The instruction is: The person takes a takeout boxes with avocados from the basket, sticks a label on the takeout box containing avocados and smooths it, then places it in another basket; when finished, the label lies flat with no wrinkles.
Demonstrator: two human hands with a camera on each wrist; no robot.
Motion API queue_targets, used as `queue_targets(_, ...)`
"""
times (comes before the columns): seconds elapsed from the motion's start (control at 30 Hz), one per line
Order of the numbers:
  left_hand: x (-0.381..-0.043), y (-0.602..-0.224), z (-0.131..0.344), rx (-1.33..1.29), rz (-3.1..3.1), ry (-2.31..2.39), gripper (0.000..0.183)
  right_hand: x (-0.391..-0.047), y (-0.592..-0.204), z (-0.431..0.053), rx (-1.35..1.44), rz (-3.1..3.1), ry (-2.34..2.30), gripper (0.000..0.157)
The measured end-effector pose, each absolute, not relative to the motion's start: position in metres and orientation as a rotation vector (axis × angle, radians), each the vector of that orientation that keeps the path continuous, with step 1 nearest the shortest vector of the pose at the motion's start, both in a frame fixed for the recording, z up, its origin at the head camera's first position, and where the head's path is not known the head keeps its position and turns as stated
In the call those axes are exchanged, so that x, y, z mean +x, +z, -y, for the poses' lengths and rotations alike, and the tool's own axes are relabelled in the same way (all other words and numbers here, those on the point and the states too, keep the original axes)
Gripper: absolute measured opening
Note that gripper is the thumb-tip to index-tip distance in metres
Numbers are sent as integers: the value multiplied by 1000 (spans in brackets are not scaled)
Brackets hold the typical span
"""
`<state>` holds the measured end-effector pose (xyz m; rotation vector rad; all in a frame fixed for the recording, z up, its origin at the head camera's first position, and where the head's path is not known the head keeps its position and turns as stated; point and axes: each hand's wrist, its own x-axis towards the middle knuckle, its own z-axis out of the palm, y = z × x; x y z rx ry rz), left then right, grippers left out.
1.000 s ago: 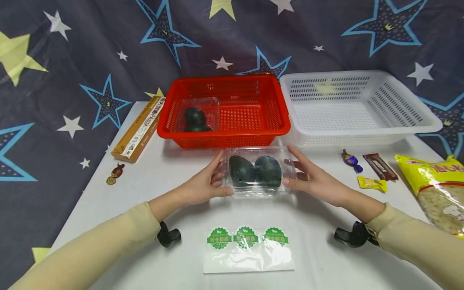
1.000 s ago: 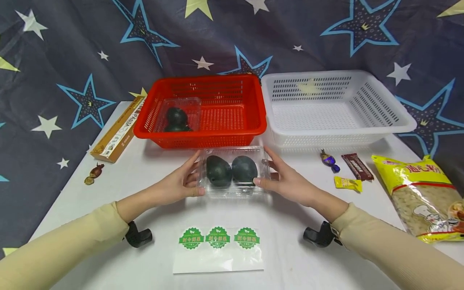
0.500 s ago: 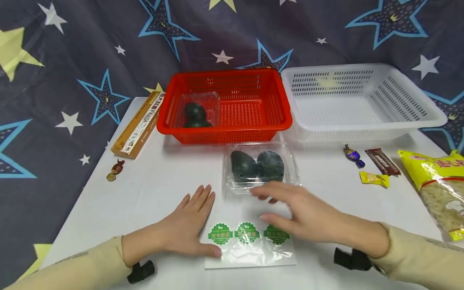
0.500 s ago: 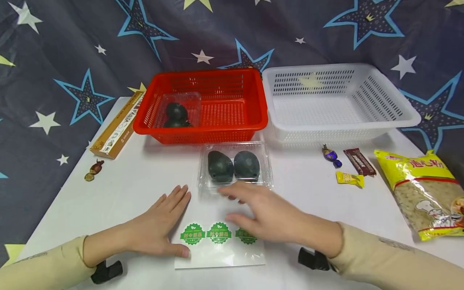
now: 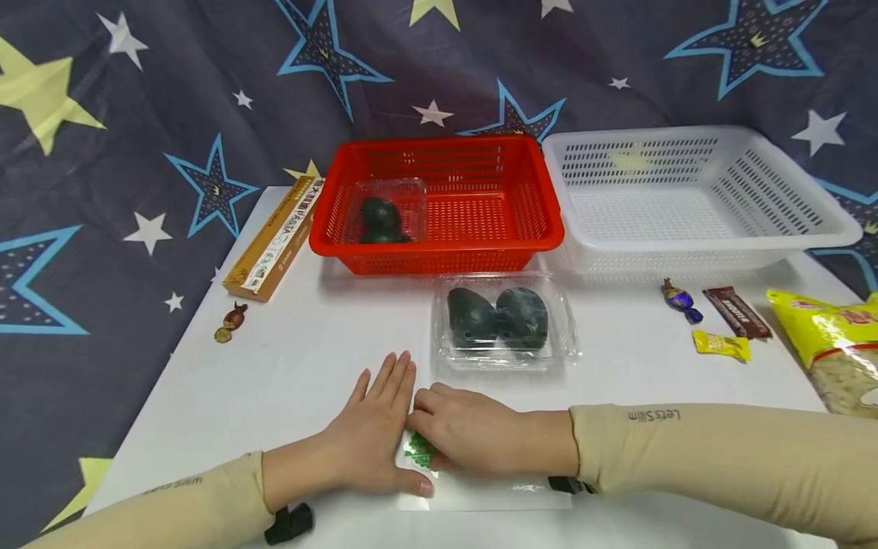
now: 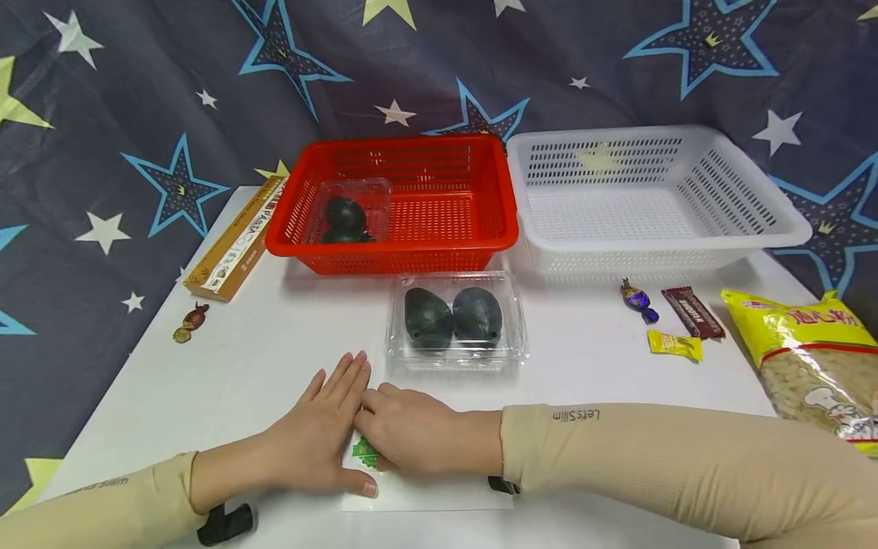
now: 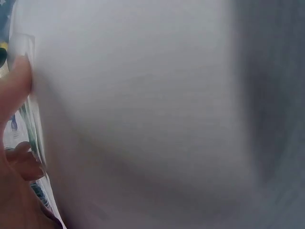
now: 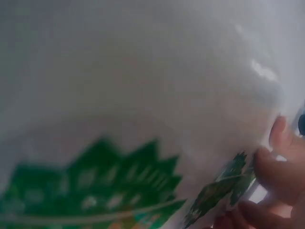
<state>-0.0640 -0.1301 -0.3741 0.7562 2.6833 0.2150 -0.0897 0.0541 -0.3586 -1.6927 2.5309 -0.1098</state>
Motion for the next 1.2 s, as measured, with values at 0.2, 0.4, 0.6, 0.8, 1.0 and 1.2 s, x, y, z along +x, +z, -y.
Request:
queue_targets(0.2,-63,-373,130,734,-2685,220,132,-90,-363,-54,-1684,-2526,-199,46)
queue_targets(0.4,-62,-372,131,741,-2691,238,126,-89,-363,-52,-1766,-2510,-180,30)
queue_targets(0.6,-62,-374,131,747,-2705,271,118,-88,-362,-53,-1794,-2500,-174,19)
queue_targets(0.8,-63,-374,130,756,-2724,252,120,-88,-361,-55,-1814,-2493,-176,18)
queue_targets(1.0,-62,-374,129,752,-2735,223,122,-91,-357,-55,-1768,-2480,-236,9)
queue_targets(1.2,-62,-373,130,744,-2716,228,122,-95,-352,-54,-1601,-2429,-416,16)
